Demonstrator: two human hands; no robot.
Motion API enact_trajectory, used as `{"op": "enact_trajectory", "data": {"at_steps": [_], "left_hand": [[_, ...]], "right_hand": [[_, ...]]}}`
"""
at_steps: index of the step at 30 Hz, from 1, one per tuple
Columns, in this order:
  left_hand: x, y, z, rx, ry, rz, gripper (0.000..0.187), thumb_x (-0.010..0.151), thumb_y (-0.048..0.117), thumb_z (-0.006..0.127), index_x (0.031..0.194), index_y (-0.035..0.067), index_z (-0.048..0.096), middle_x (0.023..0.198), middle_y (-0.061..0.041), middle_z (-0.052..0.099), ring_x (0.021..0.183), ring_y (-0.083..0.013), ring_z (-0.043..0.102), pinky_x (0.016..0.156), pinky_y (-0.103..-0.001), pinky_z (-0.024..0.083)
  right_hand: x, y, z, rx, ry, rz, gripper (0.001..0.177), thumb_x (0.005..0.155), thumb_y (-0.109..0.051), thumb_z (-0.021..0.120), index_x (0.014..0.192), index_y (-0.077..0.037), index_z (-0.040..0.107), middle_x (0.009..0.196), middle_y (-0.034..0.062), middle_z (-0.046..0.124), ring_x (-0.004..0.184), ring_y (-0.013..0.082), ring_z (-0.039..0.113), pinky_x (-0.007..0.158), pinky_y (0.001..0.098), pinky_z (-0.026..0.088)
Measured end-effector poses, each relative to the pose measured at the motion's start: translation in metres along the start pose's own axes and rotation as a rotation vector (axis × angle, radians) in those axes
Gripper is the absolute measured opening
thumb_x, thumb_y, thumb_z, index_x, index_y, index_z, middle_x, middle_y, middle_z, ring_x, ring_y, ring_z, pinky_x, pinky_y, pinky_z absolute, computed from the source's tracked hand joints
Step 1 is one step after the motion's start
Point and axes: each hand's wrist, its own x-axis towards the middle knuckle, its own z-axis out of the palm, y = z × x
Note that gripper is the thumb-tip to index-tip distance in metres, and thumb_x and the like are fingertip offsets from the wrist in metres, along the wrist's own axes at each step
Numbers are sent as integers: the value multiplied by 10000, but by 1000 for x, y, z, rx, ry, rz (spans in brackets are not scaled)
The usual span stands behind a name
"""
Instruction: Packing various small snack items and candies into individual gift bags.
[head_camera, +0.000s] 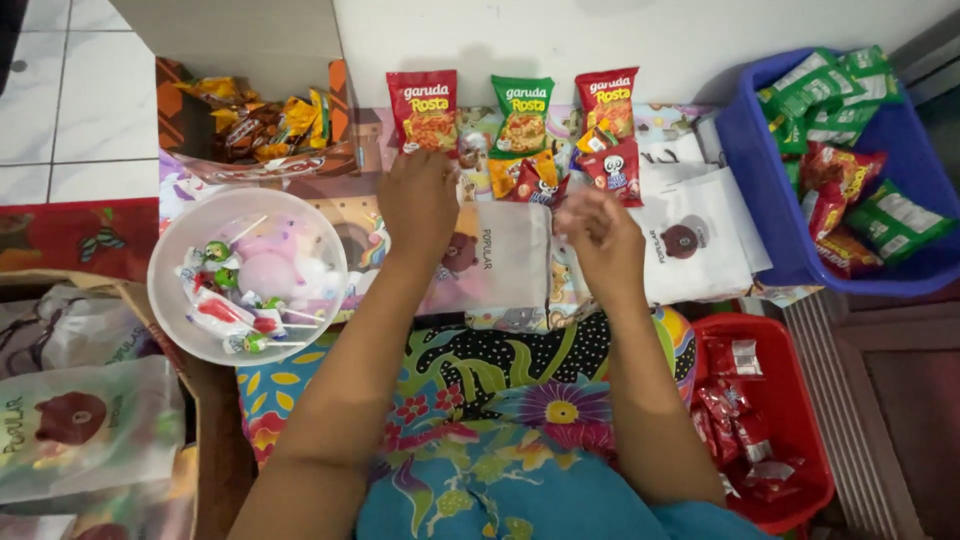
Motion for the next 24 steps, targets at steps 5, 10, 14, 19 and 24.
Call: {"op": "enact_trajectory", "data": {"at_steps": [5,10,14,19,24], "left_hand": [[-20,20,-17,-211,81,306,33,930,203,707,938,183,732,936,-48,657,937,-293,624,770,-423,481],[-41,42,-46,-310,69,350,71,968,268,715,1009,222,751,1049,-28,698,990,-250,661,843,-400,506],[-62,41,-71,-363,-75,152,398,978,304,715,1332,134,650,1347,-170,623,1290,-387,563,1072,-593,400],[-91,29,-58,-199,-222,147,501,1013,444,630,1432,173,585,1464,-168,558,1430,-392,439,1178,-644,216],[-96,26,-50,-212,-242,149,556,1013,426,616,1490,154,524,1516,-196,495,1465,-421,379,1188,-647,197]], "right_hand": [[-3,-48,18,234,-153,-5,500,982,-86,671,1449,-42,497,1294,213,605,1070,307,691,880,399,623],[-13,-27,12,206,-121,-141,183,962,44,692,1145,50,701,1103,174,715,857,224,718,766,351,641],[-20,-12,-29,70,116,-144,120,1000,32,688,1118,17,674,1065,166,724,914,233,719,758,317,597],[-36,9,-46,-174,183,72,145,959,-40,748,1080,-121,746,834,22,682,722,96,620,668,233,539],[-38,45,-4,-79,-56,49,132,917,-97,760,1048,-80,759,918,108,768,884,200,728,817,347,570]]}}
